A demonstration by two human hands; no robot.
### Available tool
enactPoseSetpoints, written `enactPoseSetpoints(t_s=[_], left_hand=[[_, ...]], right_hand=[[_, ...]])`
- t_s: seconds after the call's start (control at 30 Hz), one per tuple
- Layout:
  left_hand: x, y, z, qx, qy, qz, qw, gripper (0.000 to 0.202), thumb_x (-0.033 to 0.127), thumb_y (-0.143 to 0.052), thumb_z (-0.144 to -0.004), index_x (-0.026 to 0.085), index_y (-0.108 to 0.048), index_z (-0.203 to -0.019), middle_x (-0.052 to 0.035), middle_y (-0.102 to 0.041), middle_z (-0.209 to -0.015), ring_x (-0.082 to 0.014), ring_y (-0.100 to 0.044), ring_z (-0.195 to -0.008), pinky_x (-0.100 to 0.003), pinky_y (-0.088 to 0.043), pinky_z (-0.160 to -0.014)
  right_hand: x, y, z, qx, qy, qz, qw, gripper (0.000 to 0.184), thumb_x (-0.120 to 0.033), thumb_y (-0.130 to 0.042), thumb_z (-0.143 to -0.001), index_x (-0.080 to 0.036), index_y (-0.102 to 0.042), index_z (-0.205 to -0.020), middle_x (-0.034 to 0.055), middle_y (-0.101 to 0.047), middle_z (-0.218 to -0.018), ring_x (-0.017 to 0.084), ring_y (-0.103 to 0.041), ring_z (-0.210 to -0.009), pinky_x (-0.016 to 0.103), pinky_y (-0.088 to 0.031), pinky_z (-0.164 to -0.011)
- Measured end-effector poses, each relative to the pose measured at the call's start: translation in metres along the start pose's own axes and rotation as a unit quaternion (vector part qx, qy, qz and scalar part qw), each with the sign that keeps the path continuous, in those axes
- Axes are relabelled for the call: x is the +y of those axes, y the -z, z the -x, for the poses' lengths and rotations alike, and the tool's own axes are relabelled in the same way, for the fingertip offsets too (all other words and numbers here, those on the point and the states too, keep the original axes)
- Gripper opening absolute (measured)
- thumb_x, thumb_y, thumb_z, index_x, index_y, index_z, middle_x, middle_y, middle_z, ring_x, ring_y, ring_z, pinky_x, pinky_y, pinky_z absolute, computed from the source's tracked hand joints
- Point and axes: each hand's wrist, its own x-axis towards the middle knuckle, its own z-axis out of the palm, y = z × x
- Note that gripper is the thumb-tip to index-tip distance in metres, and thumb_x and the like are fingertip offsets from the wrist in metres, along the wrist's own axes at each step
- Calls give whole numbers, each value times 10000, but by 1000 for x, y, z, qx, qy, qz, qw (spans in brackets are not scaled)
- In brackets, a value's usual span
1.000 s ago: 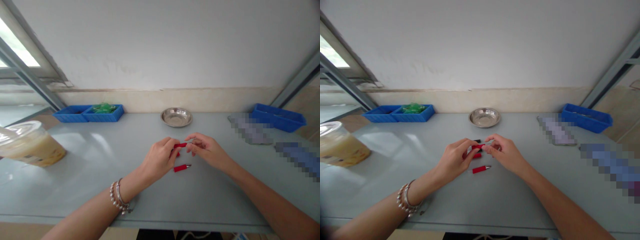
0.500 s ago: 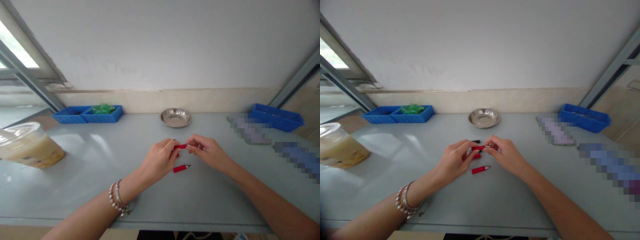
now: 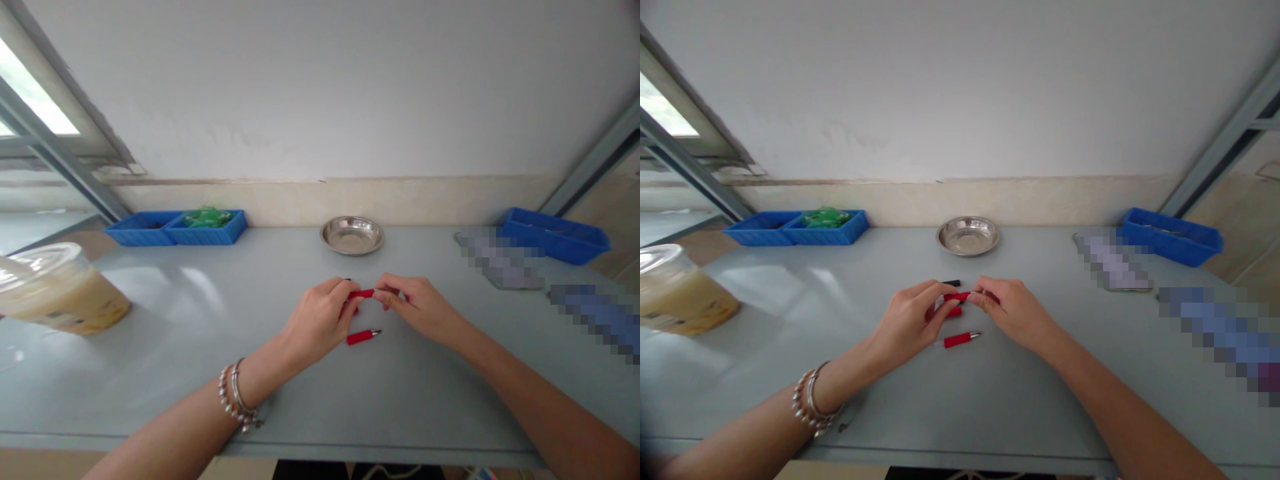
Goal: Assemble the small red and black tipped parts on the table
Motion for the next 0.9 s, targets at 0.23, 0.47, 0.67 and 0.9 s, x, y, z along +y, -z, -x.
enactPoseSetpoints(t_s=[0.23, 0.47, 0.67, 0.9], left_hand=[[-1, 0, 0, -4, 0, 0, 1000, 162, 217, -438, -806, 162, -561, -895, -8, -581, -747, -48, -486, -571, -166, -380, -544], [0, 5, -1, -40, -14, -5, 999, 211, 295, -417, -817, 156, -567, -868, -18, -579, -777, -48, -475, -565, -169, -378, -536], [-3, 15, -7, 21, 12, -18, 1000, 261, 355, -431, -804, 149, -591, -802, -35, -593, -785, -95, -505, -684, -226, -414, -648], [-9, 10, -9, -74, 29, -50, 996, 230, 241, -457, -777, 206, -592, -960, -50, -553, -825, -144, -452, -791, -310, -403, -767]], right_hand=[[0, 0, 0, -4, 6, 10, 1000, 367, -445, -342, -821, -140, -524, -729, -8, -499, -615, 51, -413, -578, 172, -281, -549], [1, 1, 0, 8, 31, 0, 999, 250, -346, -432, -805, -165, -595, -861, 3, -588, -775, 60, -482, -695, 169, -337, -630], [3, 2, 1, -3, 52, 50, 997, 220, -321, -461, -793, -162, -612, -815, 21, -597, -788, 84, -481, -736, 208, -354, -695], [8, -5, 2, -52, 63, 105, 991, 178, -305, -480, -783, -195, -617, -804, 31, -548, -818, 118, -438, -849, 262, -346, -794]])
